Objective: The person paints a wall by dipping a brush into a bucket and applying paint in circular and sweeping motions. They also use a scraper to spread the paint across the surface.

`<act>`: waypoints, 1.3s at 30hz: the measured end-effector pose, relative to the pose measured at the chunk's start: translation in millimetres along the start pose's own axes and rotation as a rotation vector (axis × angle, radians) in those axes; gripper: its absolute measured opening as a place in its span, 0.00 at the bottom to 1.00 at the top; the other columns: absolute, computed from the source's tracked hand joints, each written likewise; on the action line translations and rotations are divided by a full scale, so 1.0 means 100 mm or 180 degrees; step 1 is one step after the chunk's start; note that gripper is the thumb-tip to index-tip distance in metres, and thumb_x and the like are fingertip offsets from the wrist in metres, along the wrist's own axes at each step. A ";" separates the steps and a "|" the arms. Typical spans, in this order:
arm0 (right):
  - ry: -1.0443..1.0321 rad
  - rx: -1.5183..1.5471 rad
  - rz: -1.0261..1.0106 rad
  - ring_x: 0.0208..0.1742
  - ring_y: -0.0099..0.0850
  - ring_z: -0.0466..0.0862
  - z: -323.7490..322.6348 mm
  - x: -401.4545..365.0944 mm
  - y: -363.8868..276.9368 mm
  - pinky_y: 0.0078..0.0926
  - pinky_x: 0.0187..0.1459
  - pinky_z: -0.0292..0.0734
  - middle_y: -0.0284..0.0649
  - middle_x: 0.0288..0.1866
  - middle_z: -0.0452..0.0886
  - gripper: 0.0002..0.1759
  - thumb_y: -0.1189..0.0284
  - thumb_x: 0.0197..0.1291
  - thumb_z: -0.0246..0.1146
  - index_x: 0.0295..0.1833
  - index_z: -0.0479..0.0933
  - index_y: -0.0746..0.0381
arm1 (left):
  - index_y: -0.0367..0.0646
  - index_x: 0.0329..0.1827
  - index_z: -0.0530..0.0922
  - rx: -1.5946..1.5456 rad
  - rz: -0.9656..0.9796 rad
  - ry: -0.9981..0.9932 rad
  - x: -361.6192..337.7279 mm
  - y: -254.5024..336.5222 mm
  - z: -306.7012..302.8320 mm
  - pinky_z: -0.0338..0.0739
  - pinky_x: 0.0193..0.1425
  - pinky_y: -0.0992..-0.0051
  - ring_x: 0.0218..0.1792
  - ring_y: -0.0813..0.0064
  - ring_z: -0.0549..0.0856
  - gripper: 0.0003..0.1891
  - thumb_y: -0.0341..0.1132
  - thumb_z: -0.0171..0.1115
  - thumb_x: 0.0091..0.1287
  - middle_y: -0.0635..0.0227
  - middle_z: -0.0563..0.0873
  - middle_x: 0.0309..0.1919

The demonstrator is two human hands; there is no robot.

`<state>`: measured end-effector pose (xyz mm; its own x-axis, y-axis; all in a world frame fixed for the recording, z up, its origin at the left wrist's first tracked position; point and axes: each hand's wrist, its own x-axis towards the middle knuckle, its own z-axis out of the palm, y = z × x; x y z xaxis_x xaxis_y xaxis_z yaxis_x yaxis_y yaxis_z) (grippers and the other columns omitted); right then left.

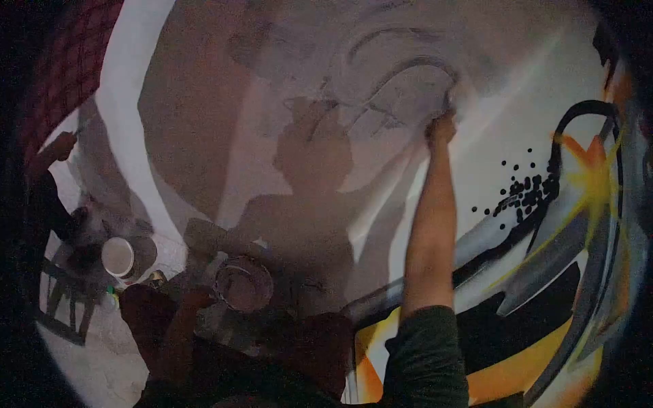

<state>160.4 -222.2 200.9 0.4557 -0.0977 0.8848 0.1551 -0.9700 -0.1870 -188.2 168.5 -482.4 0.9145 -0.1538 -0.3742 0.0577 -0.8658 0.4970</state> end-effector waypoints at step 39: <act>-0.1115 -0.0829 -0.1363 0.39 0.44 0.85 -0.77 -0.11 -0.89 0.42 0.43 0.81 0.48 0.41 0.84 0.32 0.43 0.69 0.44 0.53 0.77 0.60 | 0.48 0.71 0.62 -0.0259 -0.0112 0.0166 -0.17 0.22 -0.25 0.72 0.63 0.56 0.60 0.50 0.77 0.33 0.45 0.58 0.62 0.49 0.75 0.62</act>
<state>74.0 -152.0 241.2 0.6682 0.3490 0.6571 0.1888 -0.9338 0.3039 -192.8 164.2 -445.3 0.9308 -0.0972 -0.3523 0.1206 -0.8284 0.5470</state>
